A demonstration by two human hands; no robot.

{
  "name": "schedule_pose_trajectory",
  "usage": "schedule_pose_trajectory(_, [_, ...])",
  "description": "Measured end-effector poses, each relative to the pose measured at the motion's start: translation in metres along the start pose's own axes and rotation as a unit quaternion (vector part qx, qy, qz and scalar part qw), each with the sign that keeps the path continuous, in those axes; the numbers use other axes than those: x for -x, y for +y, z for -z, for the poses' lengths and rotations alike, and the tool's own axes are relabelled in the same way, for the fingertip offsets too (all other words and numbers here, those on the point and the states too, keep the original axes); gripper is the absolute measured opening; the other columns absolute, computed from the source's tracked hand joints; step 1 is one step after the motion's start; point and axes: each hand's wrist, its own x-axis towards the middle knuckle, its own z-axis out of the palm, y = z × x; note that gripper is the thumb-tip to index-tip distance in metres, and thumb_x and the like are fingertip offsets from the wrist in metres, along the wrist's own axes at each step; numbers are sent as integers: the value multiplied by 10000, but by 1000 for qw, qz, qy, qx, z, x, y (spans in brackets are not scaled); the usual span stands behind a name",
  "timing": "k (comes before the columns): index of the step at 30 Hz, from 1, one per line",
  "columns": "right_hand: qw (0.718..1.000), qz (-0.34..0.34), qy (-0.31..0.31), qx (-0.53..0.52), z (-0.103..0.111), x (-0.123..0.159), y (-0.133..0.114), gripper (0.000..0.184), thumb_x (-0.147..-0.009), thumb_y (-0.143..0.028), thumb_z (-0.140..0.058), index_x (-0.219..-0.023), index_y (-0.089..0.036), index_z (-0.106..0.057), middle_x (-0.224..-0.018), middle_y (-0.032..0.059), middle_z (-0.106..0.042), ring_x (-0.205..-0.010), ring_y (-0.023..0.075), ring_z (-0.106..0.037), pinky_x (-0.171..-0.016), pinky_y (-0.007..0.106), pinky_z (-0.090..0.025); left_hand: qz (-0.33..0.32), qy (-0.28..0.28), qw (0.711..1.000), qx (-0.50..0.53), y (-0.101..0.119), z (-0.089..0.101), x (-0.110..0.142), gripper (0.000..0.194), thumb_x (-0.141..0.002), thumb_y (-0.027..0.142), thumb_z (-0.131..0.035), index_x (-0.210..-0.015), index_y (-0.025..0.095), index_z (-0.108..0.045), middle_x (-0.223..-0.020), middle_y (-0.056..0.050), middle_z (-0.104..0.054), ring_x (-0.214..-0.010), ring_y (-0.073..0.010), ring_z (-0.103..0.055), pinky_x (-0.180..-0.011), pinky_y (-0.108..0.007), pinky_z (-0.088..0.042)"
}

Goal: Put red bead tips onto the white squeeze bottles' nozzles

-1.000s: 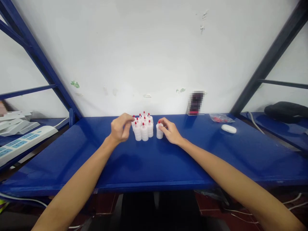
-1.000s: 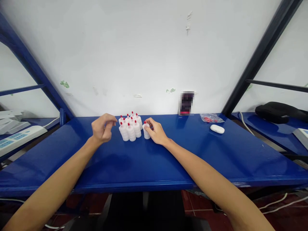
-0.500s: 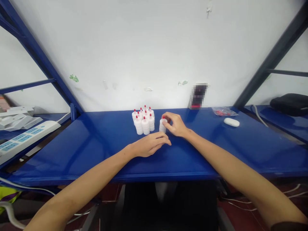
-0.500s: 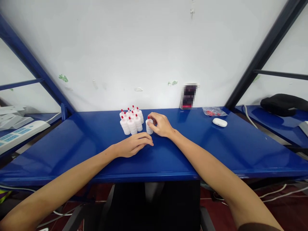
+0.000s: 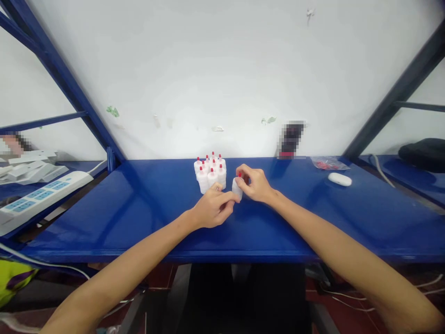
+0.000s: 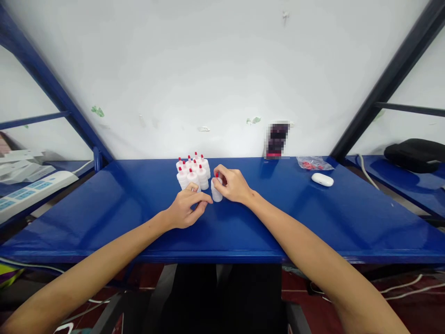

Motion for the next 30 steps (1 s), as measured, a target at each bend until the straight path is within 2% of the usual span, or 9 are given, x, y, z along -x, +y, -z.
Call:
schedule_pose_trajectory(4, [1000,20,-3,-16,-4,1,-8,93,-865,-253,-529,-878,-219,-444,-617,-56,-495,-499,107,-485,-548,238,-396,65,50,994,77,-1,3,3,198,-955,240,-430,-936,167,-613,-664,3,-601,-603,-123,-517,-658,-261,-424])
schedule_pose_trajectory(9, [997,72,-21,9,-5,1,-12,65,-938,-273,-456,-919,-213,-472,-613,-46,-520,-489,104,-471,-544,235,-374,90,-14,988,124,-8,13,0,442,-990,320,-375,-606,155,-517,-640,-24,-541,-676,-137,-498,-737,-295,-393])
schedule_pose_trajectory(12, [996,80,-21,24,-5,1,-13,90,-956,-268,-423,-919,-210,-482,-609,-42,-520,-484,103,-449,-538,233,-356,123,-60,981,139,-10,13,1,468,-1005,304,-352,-576,153,-459,-564,7,-494,-610,-112,-457,-711,-281,-369])
schedule_pose_trajectory(14, [997,75,-22,23,-6,2,-13,90,-951,-271,-429,-909,-208,-477,-610,-42,-521,-483,101,-445,-539,230,-354,151,-54,976,148,-10,10,2,460,-1016,318,-334,-600,154,-441,-551,23,-456,-551,-92,-415,-623,-256,-345])
schedule_pose_trajectory(19, [997,70,-11,15,-7,3,-19,128,-934,-286,-458,-831,-211,-441,-596,-48,-492,-479,93,-428,-532,226,-342,201,44,970,127,-9,3,5,297,-1001,364,-410,-799,161,-487,-633,43,-437,-538,-76,-371,-542,-219,-319])
schedule_pose_trajectory(22, [997,80,-8,12,-7,2,-22,146,-932,-283,-457,-806,-212,-437,-586,-52,-472,-472,89,-395,-520,224,-326,216,65,962,151,-8,-1,4,235,-955,389,-519,-1045,174,-487,-851,-8,-532,-681,-104,-494,-591,-213,-415])
schedule_pose_trajectory(25, [996,87,-7,14,-6,1,-22,158,-947,-271,-432,-809,-206,-469,-608,-39,-502,-496,93,-403,-540,228,-331,200,28,961,188,-6,-6,2,475,-953,382,-525,-1346,197,-333,-1170,-107,-534,-1007,-187,-563,-801,-296,-507])
schedule_pose_trajectory(27, [996,85,-7,16,-4,0,-21,176,-957,-268,-423,-808,-201,-490,-635,-26,-526,-524,100,-416,-559,235,-337,198,-15,956,218,-5,-9,0,589,-976,376,-486,-1459,212,-191,-1310,-142,-490,-1157,-223,-533,-956,-377,-481])
schedule_pose_trajectory(30, [996,86,-11,24,-2,-1,-20,189,-957,-279,-436,-806,-197,-515,-672,-8,-551,-566,112,-438,-589,250,-347,210,-51,948,233,-5,-12,-2,560,-995,396,-444,-1476,212,-224,-1402,-143,-439,-1273,-250,-465,-1107,-450,-368])
